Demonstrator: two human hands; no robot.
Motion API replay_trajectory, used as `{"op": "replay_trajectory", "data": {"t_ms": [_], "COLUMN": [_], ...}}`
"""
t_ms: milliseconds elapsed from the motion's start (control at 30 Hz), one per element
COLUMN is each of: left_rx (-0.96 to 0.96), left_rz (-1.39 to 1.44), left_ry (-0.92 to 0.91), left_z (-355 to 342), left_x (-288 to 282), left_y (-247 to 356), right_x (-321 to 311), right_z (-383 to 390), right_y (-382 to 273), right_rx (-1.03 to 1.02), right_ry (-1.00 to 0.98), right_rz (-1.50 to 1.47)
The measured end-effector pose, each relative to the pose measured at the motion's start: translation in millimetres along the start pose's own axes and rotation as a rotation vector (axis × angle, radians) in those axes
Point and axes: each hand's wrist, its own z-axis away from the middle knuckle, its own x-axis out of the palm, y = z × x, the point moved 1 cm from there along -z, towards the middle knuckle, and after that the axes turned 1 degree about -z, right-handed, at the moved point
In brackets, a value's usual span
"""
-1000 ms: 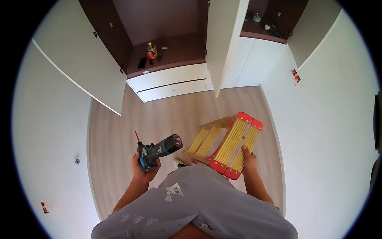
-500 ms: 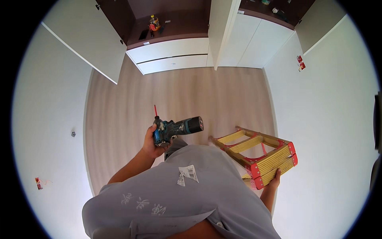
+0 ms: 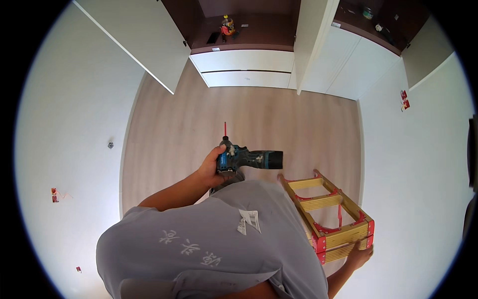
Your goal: The person uses a power drill to drive screws into hinges on cabinet doors and the cabinet frame, then carries a ladder and uses a measuring tape to measure a wooden surface.
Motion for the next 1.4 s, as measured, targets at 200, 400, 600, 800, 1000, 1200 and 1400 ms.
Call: {"op": "replay_trajectory", "data": {"t_ms": [200,400,600,800,1000,1200,1400], "left_rx": [-0.054,-0.032,0.090,0.348,0.453,0.477,0.536], "left_rz": [-0.179,-0.326,-0.116,-0.064,0.096,0.228,0.249], "left_ry": [0.025,-0.042,-0.064,0.154,0.047,-0.003,0.085], "left_z": [-40.3,-63.3,-69.9,-37.6,-42.6,-60.6,-105.2], "left_x": [-8.1,-15.3,-73.3,-129.8,-104.8,-83.3,-63.6], "left_y": [4.7,7.3,63.9,154.1,220.8,245.7,327.9], "right_x": [-4.0,65.7,93.1,72.8,54.4,64.7,71.2], "right_z": [43.3,152.1,150.8,144.6,131.0,119.0,87.5], "right_y": [-298.9,-486.8,-557.7,-617.8,-675.9,-727.9,-835.2], "right_rx": [-0.891,-1.578,-1.461,-1.006,-1.100,-1.208,-1.423], "right_ry": [-0.250,-0.351,-0.667,-1.428,-1.598,-1.572,-1.372], "right_rz": [-0.595,-0.160,-0.494,-1.005,-0.991,-0.888,-0.756]}}
